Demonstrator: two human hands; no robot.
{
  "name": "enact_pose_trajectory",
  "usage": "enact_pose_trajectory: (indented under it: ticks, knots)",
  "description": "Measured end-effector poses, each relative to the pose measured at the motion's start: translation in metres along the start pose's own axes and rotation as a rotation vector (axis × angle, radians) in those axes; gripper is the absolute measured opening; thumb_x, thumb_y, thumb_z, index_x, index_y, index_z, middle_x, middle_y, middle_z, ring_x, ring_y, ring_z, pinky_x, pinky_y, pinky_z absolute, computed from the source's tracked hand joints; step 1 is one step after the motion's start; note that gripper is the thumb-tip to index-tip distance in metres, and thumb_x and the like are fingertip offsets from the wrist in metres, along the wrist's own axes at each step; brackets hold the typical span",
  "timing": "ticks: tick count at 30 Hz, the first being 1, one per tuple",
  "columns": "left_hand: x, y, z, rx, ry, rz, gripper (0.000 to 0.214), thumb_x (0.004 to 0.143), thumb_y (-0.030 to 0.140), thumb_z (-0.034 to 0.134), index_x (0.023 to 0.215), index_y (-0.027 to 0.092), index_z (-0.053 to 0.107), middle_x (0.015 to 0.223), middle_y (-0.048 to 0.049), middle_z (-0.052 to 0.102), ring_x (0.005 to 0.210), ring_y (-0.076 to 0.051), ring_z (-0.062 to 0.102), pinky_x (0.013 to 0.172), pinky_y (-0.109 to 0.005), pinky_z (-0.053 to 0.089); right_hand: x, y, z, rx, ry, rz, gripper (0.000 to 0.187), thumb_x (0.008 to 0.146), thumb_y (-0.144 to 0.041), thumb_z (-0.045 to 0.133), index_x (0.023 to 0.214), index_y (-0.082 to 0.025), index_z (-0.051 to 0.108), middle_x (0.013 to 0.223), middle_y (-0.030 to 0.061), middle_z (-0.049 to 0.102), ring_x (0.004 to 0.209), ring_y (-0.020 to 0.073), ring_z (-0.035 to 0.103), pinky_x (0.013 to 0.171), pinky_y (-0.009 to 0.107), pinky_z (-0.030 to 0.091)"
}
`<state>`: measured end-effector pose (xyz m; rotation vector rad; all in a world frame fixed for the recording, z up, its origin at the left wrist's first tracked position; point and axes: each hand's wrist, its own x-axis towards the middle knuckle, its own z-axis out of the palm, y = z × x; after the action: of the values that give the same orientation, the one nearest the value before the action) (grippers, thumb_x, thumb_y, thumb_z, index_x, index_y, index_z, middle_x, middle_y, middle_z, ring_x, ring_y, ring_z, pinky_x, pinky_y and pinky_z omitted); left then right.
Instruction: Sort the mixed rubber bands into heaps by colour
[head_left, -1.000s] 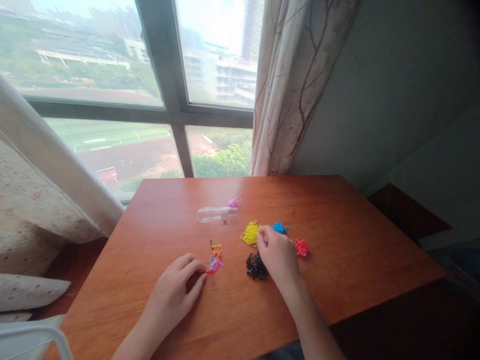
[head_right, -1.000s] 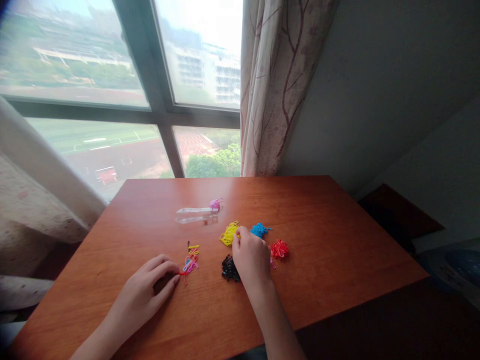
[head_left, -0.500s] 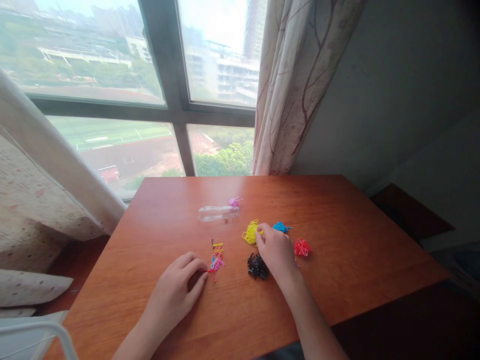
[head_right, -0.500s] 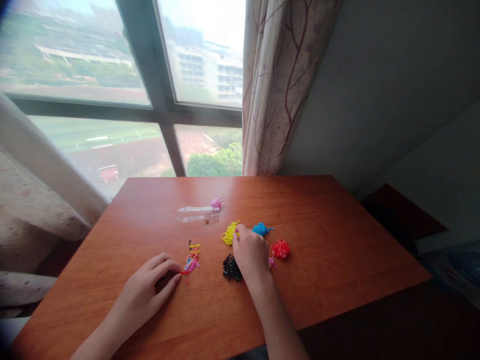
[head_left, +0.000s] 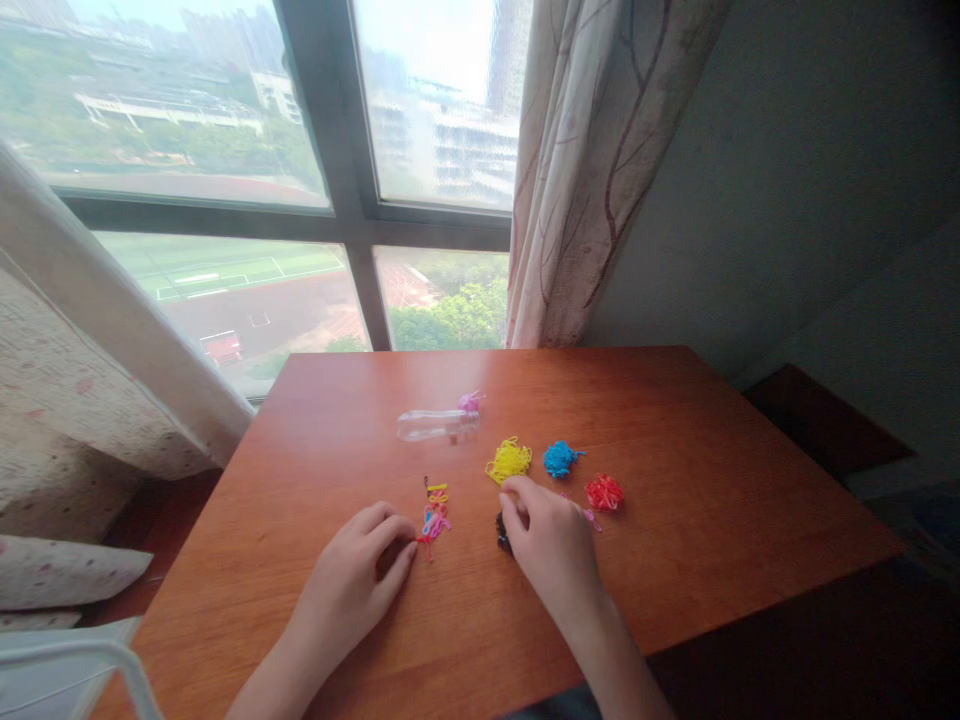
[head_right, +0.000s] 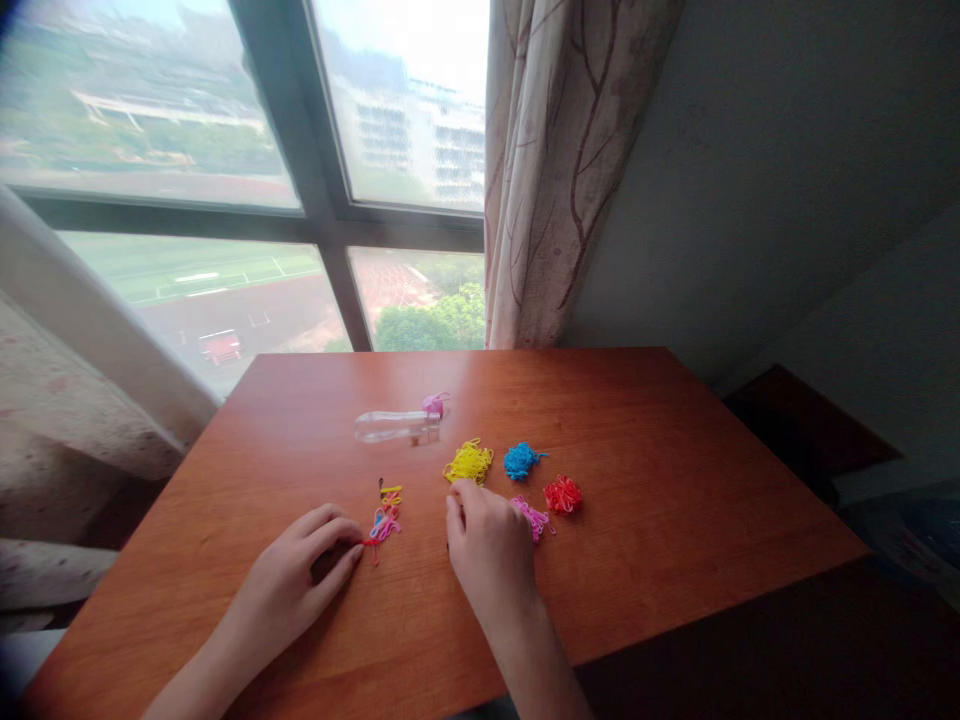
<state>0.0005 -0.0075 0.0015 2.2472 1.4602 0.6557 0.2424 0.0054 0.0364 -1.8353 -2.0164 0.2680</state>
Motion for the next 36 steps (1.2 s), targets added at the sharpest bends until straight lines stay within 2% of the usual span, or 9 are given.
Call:
enact_pose_trajectory:
  ticks: [5,10,15,22,29,33,36]
  knots:
    - [0.000,-0.001,0.001,-0.007,0.008,-0.004,0.017,0.094,0.025,0.048,0.086,0.022,0.063,0.088,-0.0023,0.062,0.080,-0.016,0.061,0.074,-0.026,0.049,-0.032,-0.028,0.022,0.106,-0.106,-0.094,0.012,0.090,-0.013,0.060,0.091,-0.024,0.066,0.075,-0.0023,0.071,0.070,0.0151,0.066,0.059,0.024,0.032]
    - [0.000,-0.001,0.002,-0.017,0.022,0.006,0.016,0.093,0.025,0.049,0.086,0.022,0.063,0.087,-0.0018,0.061,0.080,-0.016,0.061,0.074,-0.026,0.049,-0.042,-0.048,0.041,0.112,-0.187,-0.092,0.007,0.088,-0.020,0.066,0.091,-0.025,0.062,0.080,-0.0019,0.072,0.072,0.0183,0.067,0.059,0.025,0.034]
    - [0.000,-0.001,0.001,-0.008,0.022,0.006,0.016,0.094,0.025,0.049,0.085,0.022,0.063,0.087,-0.0019,0.061,0.080,-0.016,0.061,0.074,-0.026,0.049,-0.039,-0.053,0.052,0.096,-0.167,-0.081,0.006,0.089,-0.021,0.064,0.092,-0.024,0.061,0.082,-0.0002,0.072,0.074,0.0203,0.068,0.060,0.026,0.036]
    - [0.000,-0.003,0.001,0.011,0.014,0.018,0.017,0.095,0.027,0.049,0.086,0.022,0.063,0.088,-0.0025,0.062,0.080,-0.016,0.061,0.074,-0.026,0.050,-0.040,-0.053,0.060,0.099,-0.075,-0.077,0.011,0.088,-0.013,0.060,0.088,-0.024,0.060,0.079,-0.0007,0.071,0.070,0.0185,0.067,0.058,0.026,0.033]
    - [0.000,-0.005,0.001,0.025,0.017,0.054,0.017,0.095,0.028,0.049,0.088,0.023,0.064,0.089,-0.0021,0.063,0.082,-0.017,0.062,0.075,-0.027,0.050,-0.040,-0.048,0.052,0.122,0.085,-0.059,0.014,0.087,-0.010,0.056,0.080,-0.022,0.059,0.070,-0.0010,0.067,0.063,0.0168,0.063,0.056,0.027,0.028]
    - [0.000,-0.005,0.001,0.033,0.013,0.051,0.017,0.095,0.028,0.049,0.089,0.023,0.064,0.090,-0.0020,0.064,0.082,-0.017,0.062,0.076,-0.027,0.050,-0.035,-0.040,0.032,0.185,0.169,-0.073,0.016,0.090,-0.015,0.050,0.080,-0.022,0.060,0.066,-0.0012,0.064,0.060,0.0159,0.061,0.056,0.027,0.028]
    - [0.001,-0.005,0.000,0.042,0.016,0.055,0.017,0.095,0.028,0.050,0.089,0.023,0.065,0.090,-0.0018,0.064,0.082,-0.016,0.063,0.075,-0.027,0.050,-0.031,-0.017,0.013,0.228,0.212,-0.029,0.021,0.095,-0.022,0.047,0.082,-0.022,0.062,0.064,-0.0017,0.063,0.056,0.0142,0.058,0.057,0.025,0.029]
